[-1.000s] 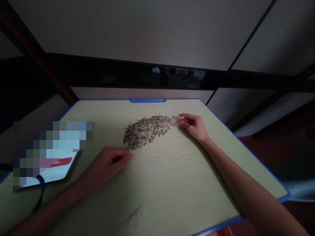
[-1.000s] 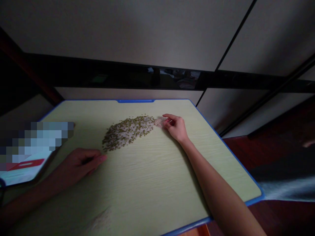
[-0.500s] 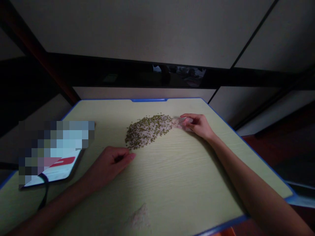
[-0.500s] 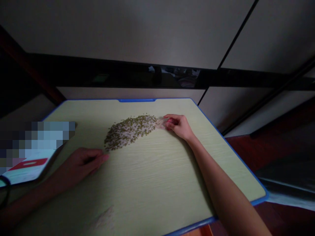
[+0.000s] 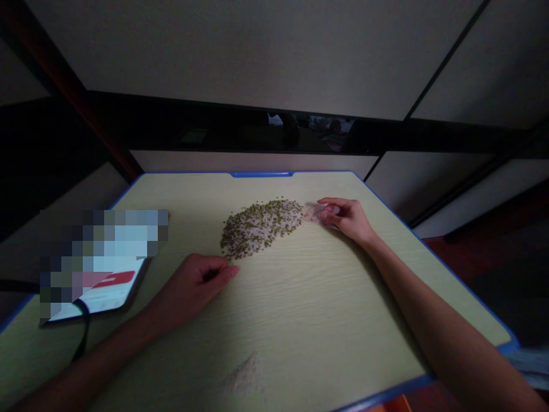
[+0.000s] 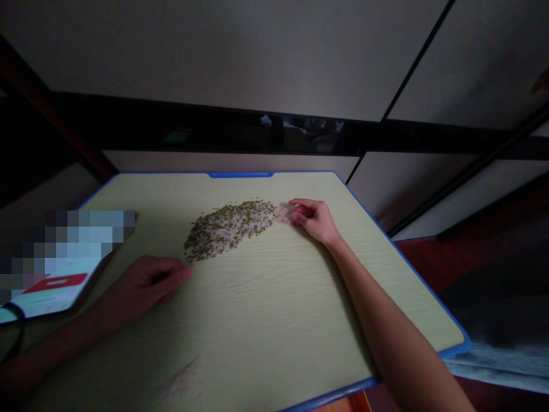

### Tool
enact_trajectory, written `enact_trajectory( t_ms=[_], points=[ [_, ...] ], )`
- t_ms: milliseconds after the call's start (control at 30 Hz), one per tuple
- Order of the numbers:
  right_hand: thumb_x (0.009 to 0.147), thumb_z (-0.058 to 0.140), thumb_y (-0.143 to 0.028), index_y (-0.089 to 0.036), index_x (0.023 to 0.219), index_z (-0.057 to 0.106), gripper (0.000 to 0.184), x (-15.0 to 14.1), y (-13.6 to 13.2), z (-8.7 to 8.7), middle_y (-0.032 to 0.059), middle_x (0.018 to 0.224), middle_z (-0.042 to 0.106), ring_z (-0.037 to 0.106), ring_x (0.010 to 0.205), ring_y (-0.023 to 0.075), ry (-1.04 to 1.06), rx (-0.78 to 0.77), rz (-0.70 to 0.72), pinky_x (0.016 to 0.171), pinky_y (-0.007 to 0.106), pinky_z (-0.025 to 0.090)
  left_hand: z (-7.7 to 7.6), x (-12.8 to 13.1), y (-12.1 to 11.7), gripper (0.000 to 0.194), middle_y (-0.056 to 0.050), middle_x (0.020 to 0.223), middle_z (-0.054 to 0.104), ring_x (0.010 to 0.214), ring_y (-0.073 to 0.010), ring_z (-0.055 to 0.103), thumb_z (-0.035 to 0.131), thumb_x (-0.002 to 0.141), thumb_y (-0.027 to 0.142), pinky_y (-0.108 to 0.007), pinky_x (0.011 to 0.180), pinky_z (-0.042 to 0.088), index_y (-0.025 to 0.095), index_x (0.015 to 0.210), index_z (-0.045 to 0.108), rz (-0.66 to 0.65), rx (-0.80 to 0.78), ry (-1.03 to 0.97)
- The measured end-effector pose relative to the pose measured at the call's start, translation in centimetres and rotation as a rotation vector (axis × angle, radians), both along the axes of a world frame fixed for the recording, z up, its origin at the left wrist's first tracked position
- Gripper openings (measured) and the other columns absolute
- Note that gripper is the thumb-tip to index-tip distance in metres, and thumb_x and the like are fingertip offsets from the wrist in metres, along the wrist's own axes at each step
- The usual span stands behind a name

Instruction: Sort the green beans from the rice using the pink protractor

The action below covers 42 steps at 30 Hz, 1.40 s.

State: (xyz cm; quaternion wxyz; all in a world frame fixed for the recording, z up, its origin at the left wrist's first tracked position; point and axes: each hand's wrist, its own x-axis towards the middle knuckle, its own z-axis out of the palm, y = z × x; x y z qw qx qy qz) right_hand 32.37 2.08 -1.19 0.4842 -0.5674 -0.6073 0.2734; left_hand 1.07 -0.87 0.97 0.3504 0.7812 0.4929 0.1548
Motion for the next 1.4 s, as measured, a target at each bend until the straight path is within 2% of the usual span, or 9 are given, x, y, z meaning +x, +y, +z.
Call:
enact_trajectory(
  t_ms=[667,1167,1400],
  points=[
    [0.060,0.065,-0.027,-0.008,0.089,0.069,0.035,0.24,-0.03,-0.02,0.0002,0.059,0.055,0.046,0.048,0.0093,-0.009,-0.023,0.060,0.046,0.024,0.039,-0.10,-0.09,0.01,0.038,0.005,0.043,0.030,0.043,-0.0083,0.032,0.037,0.072,0.046,-0.023,0.044,0.024,0.020,0.045,0.030,-0.001,-0.006,0.001],
    [0.062,0.065,-0.027,-0.008,0.092,0.069,0.035,-0.01,-0.16,-0.18,0.0017,0.061,0.056,0.045,0.050,0.0093,-0.016,-0.015,0.053,0.047,0.024,0.038,0.01,-0.04,-0.09,0.039,0.005,0.043,0.028,0.042,-0.0077,0.031,0.038,0.075,0.043,-0.022,0.043,0.023,0.019,0.046,0.030,-0.027,-0.001,-0.032],
    [0.060,0.066,-0.027,-0.008,0.091,0.069,0.037,0.15,-0.30,-0.10,0.0013,0.061,0.056,0.045,0.048,0.0091,-0.011,-0.061,0.080,0.044,0.023,0.036,-0.05,-0.01,-0.06,0.038,0.005,0.046,0.025,0.044,-0.0077,0.029,0.038,0.074,0.043,-0.022,0.043,0.022,0.019,0.045,0.028,-0.023,0.009,-0.042]
  ],
)
